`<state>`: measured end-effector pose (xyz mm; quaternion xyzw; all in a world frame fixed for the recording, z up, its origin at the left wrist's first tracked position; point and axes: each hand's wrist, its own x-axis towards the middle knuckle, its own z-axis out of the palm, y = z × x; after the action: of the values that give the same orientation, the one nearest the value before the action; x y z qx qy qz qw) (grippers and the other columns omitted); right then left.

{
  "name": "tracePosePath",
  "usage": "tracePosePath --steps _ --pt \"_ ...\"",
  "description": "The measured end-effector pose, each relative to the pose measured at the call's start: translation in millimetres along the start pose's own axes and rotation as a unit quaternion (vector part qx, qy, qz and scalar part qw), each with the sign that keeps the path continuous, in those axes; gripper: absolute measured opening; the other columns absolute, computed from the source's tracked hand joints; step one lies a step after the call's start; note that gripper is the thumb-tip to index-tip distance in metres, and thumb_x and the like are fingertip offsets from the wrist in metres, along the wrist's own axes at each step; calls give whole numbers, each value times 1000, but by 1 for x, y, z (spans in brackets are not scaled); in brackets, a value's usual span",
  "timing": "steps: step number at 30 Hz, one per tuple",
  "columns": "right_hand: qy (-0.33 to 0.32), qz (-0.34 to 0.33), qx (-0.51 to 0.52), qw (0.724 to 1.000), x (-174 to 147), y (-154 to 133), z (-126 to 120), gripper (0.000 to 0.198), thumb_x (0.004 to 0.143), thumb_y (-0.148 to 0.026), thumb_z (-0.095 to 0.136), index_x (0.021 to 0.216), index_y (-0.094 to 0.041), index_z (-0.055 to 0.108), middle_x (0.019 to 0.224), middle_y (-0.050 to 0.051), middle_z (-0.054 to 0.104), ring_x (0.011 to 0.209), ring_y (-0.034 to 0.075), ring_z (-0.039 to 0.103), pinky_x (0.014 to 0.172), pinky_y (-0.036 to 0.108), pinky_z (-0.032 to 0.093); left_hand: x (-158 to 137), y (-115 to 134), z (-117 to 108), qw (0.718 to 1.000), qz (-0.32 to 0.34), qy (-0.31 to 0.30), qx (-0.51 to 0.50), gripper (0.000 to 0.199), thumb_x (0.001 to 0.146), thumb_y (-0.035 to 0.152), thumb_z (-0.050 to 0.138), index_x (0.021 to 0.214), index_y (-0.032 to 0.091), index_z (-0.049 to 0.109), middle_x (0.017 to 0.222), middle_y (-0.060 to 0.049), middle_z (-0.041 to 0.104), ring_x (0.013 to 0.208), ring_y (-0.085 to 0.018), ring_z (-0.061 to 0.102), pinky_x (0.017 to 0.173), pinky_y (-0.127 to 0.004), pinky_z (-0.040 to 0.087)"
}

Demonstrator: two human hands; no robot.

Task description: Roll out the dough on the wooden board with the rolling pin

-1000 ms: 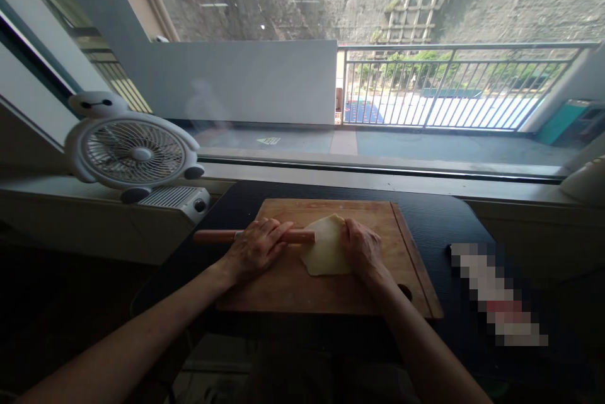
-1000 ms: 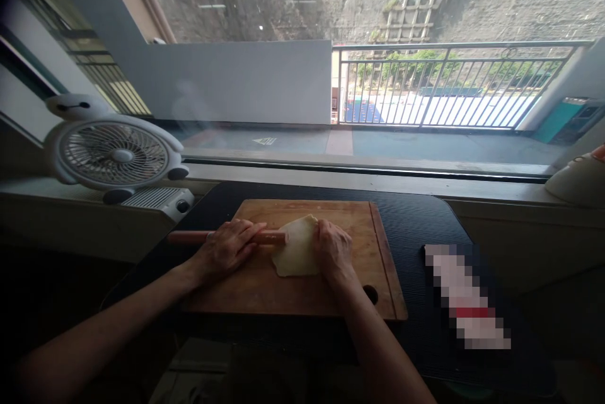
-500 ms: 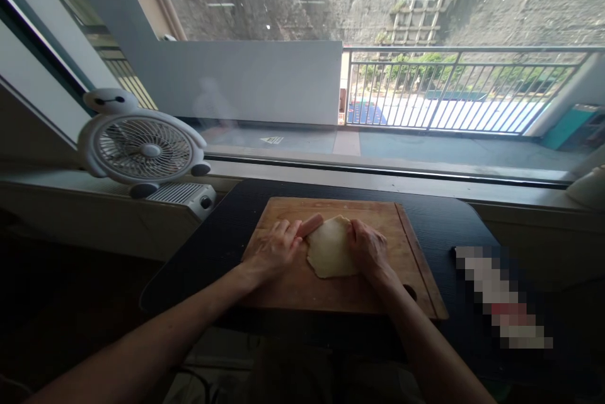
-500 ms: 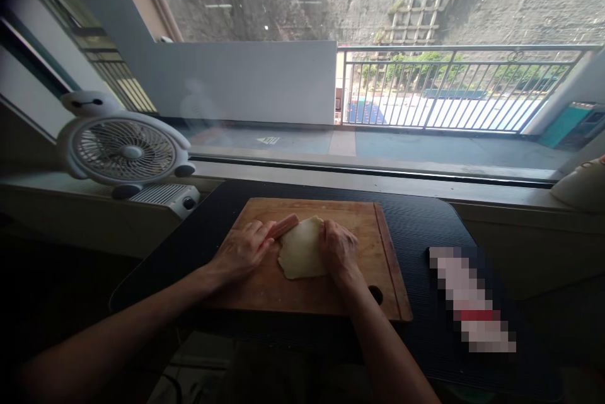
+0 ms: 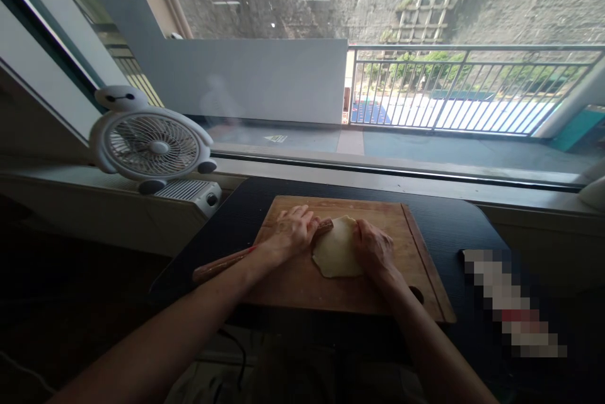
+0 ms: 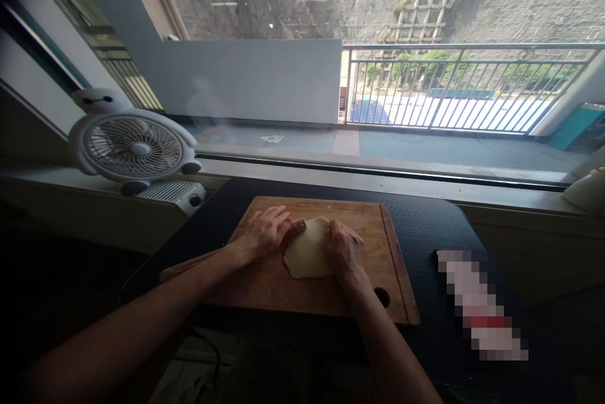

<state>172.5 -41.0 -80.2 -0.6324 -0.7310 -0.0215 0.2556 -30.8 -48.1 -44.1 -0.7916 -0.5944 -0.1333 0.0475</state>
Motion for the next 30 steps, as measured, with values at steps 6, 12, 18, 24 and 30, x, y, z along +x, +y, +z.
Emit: tracePosePath --steps 6,12,18,24,30 --pt "9 -1 11 1000 -1 -1 0 27 93 -28 33 87 -21 58 77 0 65 68 12 56 62 25 26 -54 34 1 994 92 51 -11 50 90 34 32 136 14 32 140 -12 38 128 -24 36 104 -42 32" --pt "-5 5 -12 1000 -1 -3 -3 29 93 -30 33 81 -20 58 71 0 64 63 13 55 58 26 24 18 4 -2 998 -27 48 4 37 90 35 32 97 14 62 107 -12 64 110 -25 53 97 -44 37" --pt "3 5 -1 1000 -2 -1 -1 30 94 -31 32 83 -20 58 73 0 65 63 13 55 59 25 25 -39 26 1 995 40 84 -41 42 90 28 33 129 15 42 131 -10 50 121 -21 45 103 -39 34" --pt "-6 10 -9 1000 1 -2 0 30 93 -31 33 81 -21 58 72 0 65 63 12 55 59 25 25 -10 6 3 997 42 48 -40 43 90 35 32 127 17 45 131 -9 51 123 -23 44 104 -41 34" --pt "-34 -33 8 999 4 6 -6 35 94 -34 30 79 -21 59 70 0 64 62 12 56 59 24 27 -9 6 1 997 49 30 -44 39 90 36 35 121 18 51 128 -8 53 120 -22 47 103 -41 35"
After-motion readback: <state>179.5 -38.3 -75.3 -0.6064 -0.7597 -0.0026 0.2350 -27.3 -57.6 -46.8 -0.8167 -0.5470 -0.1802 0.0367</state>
